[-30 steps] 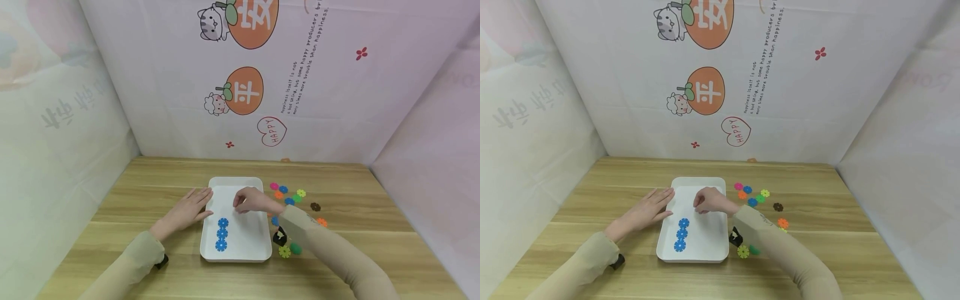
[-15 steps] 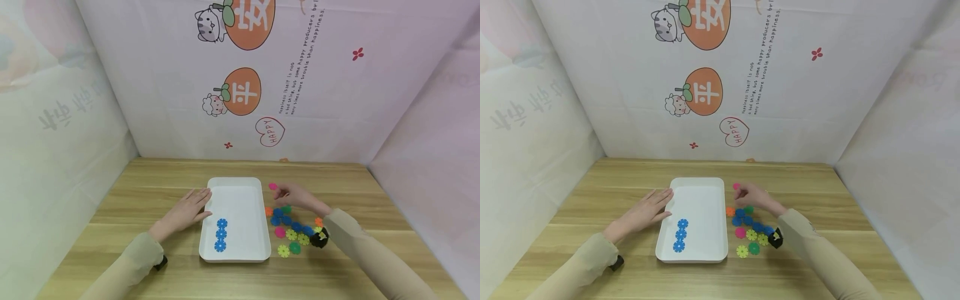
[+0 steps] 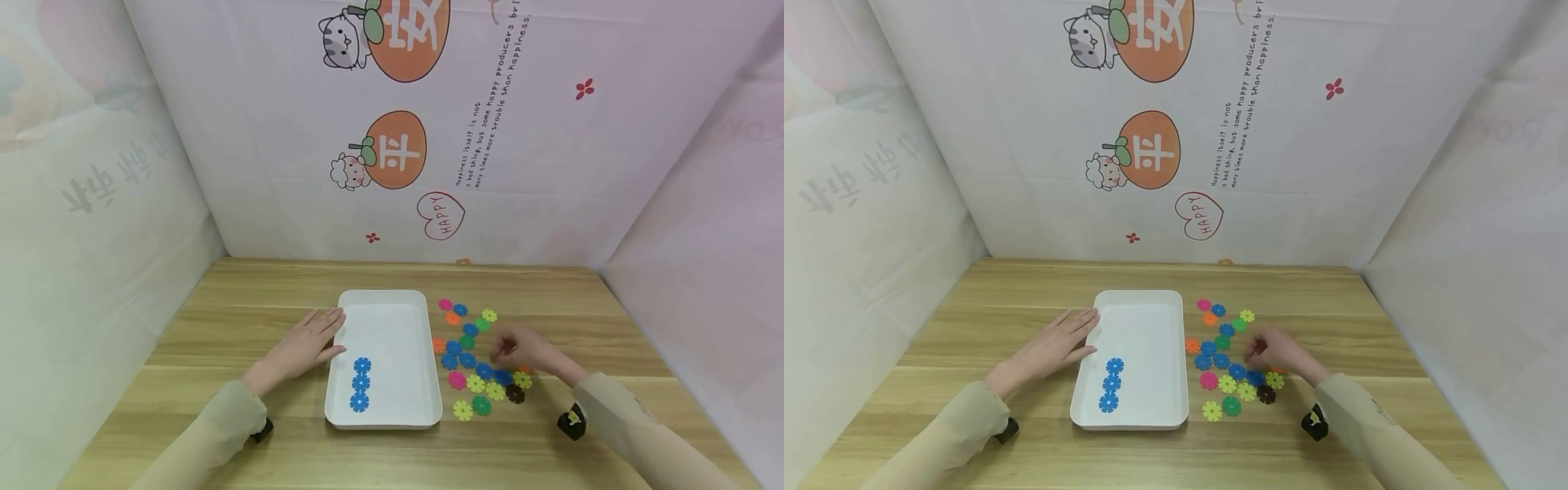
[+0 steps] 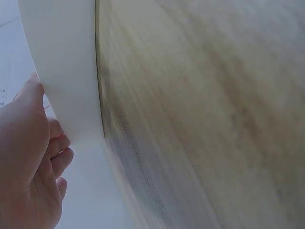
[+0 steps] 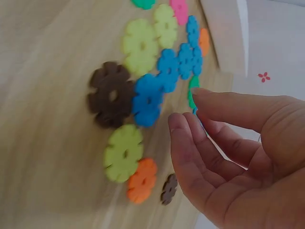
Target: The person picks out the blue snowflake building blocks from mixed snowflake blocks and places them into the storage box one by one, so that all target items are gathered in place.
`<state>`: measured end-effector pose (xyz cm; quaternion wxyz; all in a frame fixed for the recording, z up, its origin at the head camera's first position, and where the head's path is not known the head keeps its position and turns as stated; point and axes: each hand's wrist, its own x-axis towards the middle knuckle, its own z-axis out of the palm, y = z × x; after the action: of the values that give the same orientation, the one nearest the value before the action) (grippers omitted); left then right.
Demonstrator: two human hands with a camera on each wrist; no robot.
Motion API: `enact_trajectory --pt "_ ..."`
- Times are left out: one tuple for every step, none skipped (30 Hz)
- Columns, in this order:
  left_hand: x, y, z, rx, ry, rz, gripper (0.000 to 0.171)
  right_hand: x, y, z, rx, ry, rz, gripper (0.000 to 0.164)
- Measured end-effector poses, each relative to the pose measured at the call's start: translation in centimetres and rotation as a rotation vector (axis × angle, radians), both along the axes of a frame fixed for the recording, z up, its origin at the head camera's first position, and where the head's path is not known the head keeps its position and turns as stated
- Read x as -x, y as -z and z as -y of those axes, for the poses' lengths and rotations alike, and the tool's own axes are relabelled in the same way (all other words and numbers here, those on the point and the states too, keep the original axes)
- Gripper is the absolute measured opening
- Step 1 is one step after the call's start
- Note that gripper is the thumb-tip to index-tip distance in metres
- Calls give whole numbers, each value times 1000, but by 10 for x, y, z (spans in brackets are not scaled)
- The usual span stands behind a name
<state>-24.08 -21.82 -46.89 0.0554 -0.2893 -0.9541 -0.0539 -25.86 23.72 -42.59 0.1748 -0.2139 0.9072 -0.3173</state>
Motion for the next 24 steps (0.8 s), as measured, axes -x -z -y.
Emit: enact_trajectory --pt "0 0 0 0 1 -2 69 -2 1 -2 -14 5 1 18" --pt "0 0 0 2 1 -4 69 -3 2 -4 -27 13 8 18" --pt "0 0 0 3 1 -5 70 -5 3 -6 -42 26 19 19" --pt "0 1 0 5 1 -6 70 -6 3 -7 -56 31 26 19" --pt "0 1 1 6 1 -7 70 -8 4 -8 -71 44 38 20" --pt "1 1 1 7 1 -7 70 -9 4 -8 -79 52 46 21" --pt "1 1 1 7 0 -6 70 -10 5 -8 -82 61 52 22" --pt "1 1 0 7 0 -5 70 -11 5 -8 -84 69 55 23" --pt "1 1 0 6 0 -5 70 -12 6 -8 -87 78 56 24" --pt "1 1 0 5 -1 -4 70 -12 6 -8 -91 78 52 25" --pt "1 1 0 3 -1 -2 69 -12 7 -8 -98 82 46 26" --pt "1 1 0 1 -2 -1 69 -13 8 -7 -107 87 41 26" --pt "1 1 0 -1 -2 0 69 -13 9 -7 -118 90 34 26" --pt "0 1 0 -2 -2 -1 69 -13 10 -7 -130 91 25 26" --pt "0 1 0 -3 -2 -1 69 -13 11 -7 -137 89 20 25" --pt "0 1 0 -2 -1 -2 69 -13 12 -6 -145 86 14 25" --pt "0 1 0 -1 0 -3 69 -12 13 -6 -149 82 7 25" --pt "0 0 0 1 0 -4 69 -12 14 -6 -152 79 4 25" --pt "0 0 0 4 1 -5 69 -12 14 -6 -153 73 0 25" --pt "0 0 0 6 2 -5 69 -12 14 -6 -150 66 -2 25" --pt "0 0 0 8 2 -4 69 -12 14 -6 -148 59 -3 25" --pt "0 0 0 7 2 -4 69 -12 14 -6 -147 54 -5 26" --pt "1 0 0 9 1 -3 69 -11 14 -6 -145 49 -8 26" --pt "1 0 0 10 1 -1 69 -11 14 -6 -146 45 -11 26"
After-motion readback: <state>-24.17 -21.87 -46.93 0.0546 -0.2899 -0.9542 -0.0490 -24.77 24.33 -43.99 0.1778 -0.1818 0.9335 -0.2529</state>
